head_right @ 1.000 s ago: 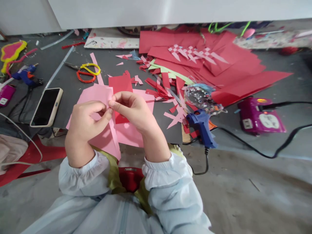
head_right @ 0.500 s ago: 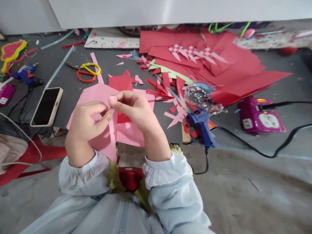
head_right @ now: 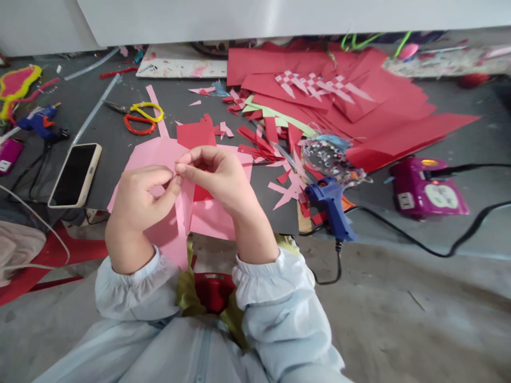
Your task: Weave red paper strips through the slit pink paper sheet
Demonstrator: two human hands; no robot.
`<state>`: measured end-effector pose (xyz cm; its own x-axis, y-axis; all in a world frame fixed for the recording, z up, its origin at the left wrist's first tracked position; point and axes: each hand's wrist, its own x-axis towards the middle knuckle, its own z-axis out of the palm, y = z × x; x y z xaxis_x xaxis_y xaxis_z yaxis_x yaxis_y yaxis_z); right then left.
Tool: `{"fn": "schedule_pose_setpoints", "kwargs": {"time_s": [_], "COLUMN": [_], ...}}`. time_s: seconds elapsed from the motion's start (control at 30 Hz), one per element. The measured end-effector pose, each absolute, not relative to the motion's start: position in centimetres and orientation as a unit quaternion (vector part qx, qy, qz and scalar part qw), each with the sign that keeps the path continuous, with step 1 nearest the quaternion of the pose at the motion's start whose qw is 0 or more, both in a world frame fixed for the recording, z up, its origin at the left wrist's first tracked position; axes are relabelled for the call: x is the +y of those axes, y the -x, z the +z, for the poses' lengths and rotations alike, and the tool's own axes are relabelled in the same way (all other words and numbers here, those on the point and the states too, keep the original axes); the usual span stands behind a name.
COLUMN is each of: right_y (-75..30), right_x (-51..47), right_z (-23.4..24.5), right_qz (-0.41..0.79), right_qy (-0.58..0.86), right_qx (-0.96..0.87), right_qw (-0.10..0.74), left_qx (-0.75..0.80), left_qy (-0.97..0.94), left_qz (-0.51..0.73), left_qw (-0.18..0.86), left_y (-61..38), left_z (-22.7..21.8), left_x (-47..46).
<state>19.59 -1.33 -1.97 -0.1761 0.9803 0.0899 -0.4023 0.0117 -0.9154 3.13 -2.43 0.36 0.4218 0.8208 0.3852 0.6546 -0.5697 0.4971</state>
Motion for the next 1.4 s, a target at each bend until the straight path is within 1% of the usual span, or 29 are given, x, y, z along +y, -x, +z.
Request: {"fn": "schedule_pose_setpoints", "kwargs": {"time_s": [0.13, 0.33, 0.67, 0.83, 0.97, 1.07, 1.4], "right_y": [-19.9, -20.5, -20.8, -20.9, -20.9, -20.8, -20.4], "right_x": [-1.3, -1.5, -1.5, -1.8, -1.9, -1.9, -1.4], "right_z": [-2.3, -1.9, -1.9, -1.4, -1.0, -1.0, -1.8], "right_qz": [0.599, 0.612, 0.587, 0.612, 0.610, 0.600, 0.543], "right_qy": [0.334, 0.326, 0.333, 0.341, 0.344, 0.355, 0.412], "right_qx": [-0.460, -0.506, -0.531, -0.540, -0.545, -0.539, -0.471], "right_qw": [0.565, 0.512, 0.513, 0.467, 0.460, 0.472, 0.560], "left_qx": [0.443, 0.425, 0.430, 0.424, 0.425, 0.431, 0.446], "left_qy": [-0.833, -0.841, -0.837, -0.839, -0.839, -0.838, -0.839], "left_qz": [0.293, 0.287, 0.291, 0.290, 0.289, 0.285, 0.238], "left_qw": [0.154, 0.176, 0.173, 0.181, 0.175, 0.175, 0.201], "left_y": [-3.0, -3.1, -3.2, -3.1, -3.3, -3.4, -3.5], "left_z": [0.3, 0.6, 0.8, 0.7, 0.5, 0.4, 0.9], "left_x": [-2.4, -2.5, -2.5, -2.5, -2.5, -2.6, -2.5]}}
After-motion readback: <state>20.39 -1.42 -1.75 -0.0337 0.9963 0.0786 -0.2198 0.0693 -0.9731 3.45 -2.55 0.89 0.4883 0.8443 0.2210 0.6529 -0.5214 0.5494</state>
